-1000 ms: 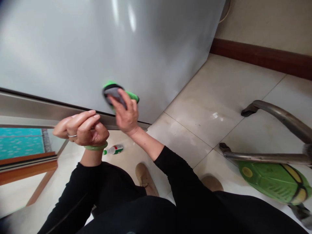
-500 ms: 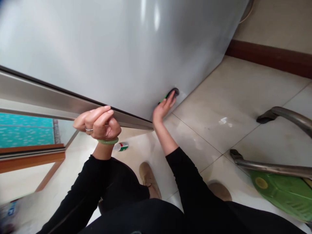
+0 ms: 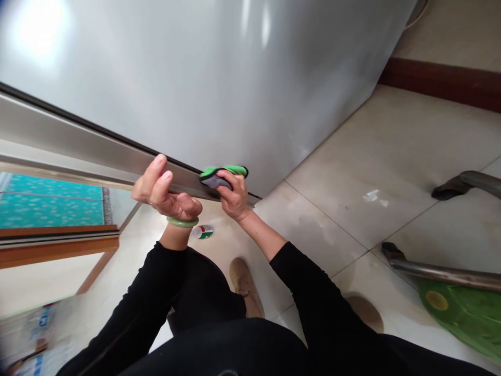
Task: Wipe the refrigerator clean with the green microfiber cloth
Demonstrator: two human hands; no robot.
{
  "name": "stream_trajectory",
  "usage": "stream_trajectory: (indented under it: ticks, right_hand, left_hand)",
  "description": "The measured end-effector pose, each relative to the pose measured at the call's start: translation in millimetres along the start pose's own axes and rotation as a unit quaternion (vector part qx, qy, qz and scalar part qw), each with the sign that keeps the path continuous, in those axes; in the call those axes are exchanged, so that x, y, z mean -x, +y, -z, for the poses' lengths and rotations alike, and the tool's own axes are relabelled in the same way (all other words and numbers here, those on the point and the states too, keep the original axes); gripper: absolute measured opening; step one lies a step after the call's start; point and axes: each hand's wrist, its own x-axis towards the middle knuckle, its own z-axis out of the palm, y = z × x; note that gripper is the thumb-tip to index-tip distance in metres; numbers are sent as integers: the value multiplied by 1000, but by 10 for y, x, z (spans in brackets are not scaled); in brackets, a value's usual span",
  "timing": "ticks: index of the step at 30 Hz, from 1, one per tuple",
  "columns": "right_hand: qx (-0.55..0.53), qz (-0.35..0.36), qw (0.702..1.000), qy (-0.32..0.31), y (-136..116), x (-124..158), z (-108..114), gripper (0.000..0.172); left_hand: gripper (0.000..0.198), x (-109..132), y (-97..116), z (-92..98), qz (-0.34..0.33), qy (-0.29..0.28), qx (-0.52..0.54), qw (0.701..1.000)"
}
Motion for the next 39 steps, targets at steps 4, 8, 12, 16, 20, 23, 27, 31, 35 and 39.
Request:
stream_trajectory:
  ticks: [4, 8, 12, 16, 20, 23, 27, 31, 35, 39]
  right_hand:
    - [10, -197, 980, -17, 509, 656, 17, 7]
    - [18, -260, 966, 4, 788, 1063, 68, 10]
    - [33, -307, 950, 40, 871, 1156, 59, 18]
    - [44, -336, 937, 89, 834, 1004, 13, 23]
    - [44, -327, 935, 127, 454, 628, -85, 25]
    - [13, -239, 959, 153, -122, 219, -151, 27]
    - [-68, -64, 993, 75, -791, -271, -137, 19]
    - [-46, 8, 998, 34, -850, -356, -99, 27]
    - [-49, 18, 998, 27, -455, -12, -148, 26]
    - [-50, -109, 993, 10, 78, 530, -181, 12]
  left_hand:
    - [29, -53, 53, 12, 42, -93, 25, 994]
    - [33, -75, 60, 12, 19, -72, 29, 997]
    - [45, -78, 25, -12, -34, -4, 66, 997]
    - [55, -88, 11, -26, -64, 25, 102, 992]
    - [60, -54, -36, -23, -53, 18, 103, 993]
    - [61, -12, -105, -65, -5, -30, 103, 994]
    - [68, -17, -163, -228, 27, -1, 108, 994]
    - [84, -96, -201, -350, -28, 180, 85, 979]
    - [82, -125, -346, -368, -62, 141, 114, 981]
    - [71, -37, -451, -399, 16, 62, 89, 994]
